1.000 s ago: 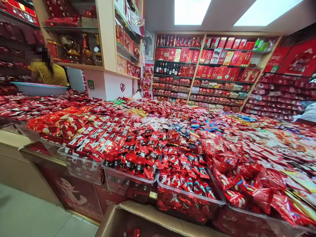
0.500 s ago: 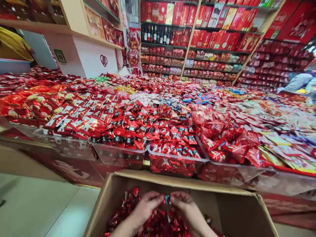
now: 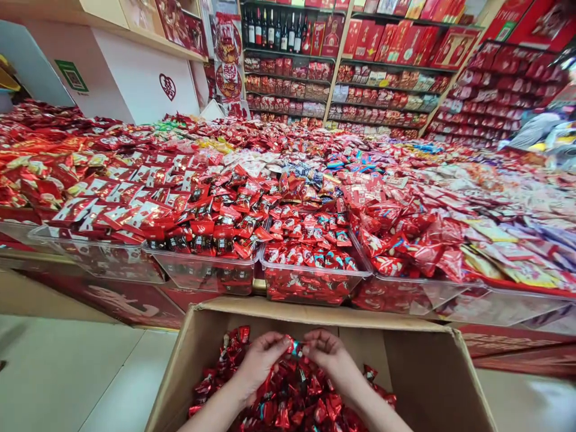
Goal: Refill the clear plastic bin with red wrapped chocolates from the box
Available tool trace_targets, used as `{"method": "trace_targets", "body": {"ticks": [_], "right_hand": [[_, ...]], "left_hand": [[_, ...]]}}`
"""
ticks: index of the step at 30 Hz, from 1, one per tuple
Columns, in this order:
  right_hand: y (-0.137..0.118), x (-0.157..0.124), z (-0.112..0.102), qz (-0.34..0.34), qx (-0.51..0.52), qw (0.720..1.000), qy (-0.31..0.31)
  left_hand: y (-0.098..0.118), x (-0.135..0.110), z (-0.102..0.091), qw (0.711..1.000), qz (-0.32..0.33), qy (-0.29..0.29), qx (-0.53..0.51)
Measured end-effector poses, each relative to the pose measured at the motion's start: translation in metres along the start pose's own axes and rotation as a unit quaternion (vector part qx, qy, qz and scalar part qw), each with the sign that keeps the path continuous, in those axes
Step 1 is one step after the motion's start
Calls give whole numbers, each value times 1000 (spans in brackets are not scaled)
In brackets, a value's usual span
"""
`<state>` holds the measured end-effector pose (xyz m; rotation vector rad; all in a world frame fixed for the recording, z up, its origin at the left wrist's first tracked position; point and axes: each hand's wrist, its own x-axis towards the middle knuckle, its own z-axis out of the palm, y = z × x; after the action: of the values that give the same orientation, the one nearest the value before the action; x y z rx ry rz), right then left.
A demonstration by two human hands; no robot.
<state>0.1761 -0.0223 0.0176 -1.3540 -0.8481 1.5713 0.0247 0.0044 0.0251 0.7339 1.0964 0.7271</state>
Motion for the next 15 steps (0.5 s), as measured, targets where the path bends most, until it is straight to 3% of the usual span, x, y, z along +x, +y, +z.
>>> {"method": "trace_targets", "body": {"ticks": [3,6,9,15], "right_hand": [[-2,-5,0,-124,-196,973,-21],[-14,-14,3,-263,-351,896,-72],[-24,-19,7,-343,-427,830,-104],[-41,-28,6,-459,-514,725,-27]], "left_hand": [[-2,6,-4,1000,0,5,3],[-2,8,-5,1000,-14,-5,-18],[0,5,-2,999,-32,-15,-36],[0,2,0,993,-48,25,-108]]}}
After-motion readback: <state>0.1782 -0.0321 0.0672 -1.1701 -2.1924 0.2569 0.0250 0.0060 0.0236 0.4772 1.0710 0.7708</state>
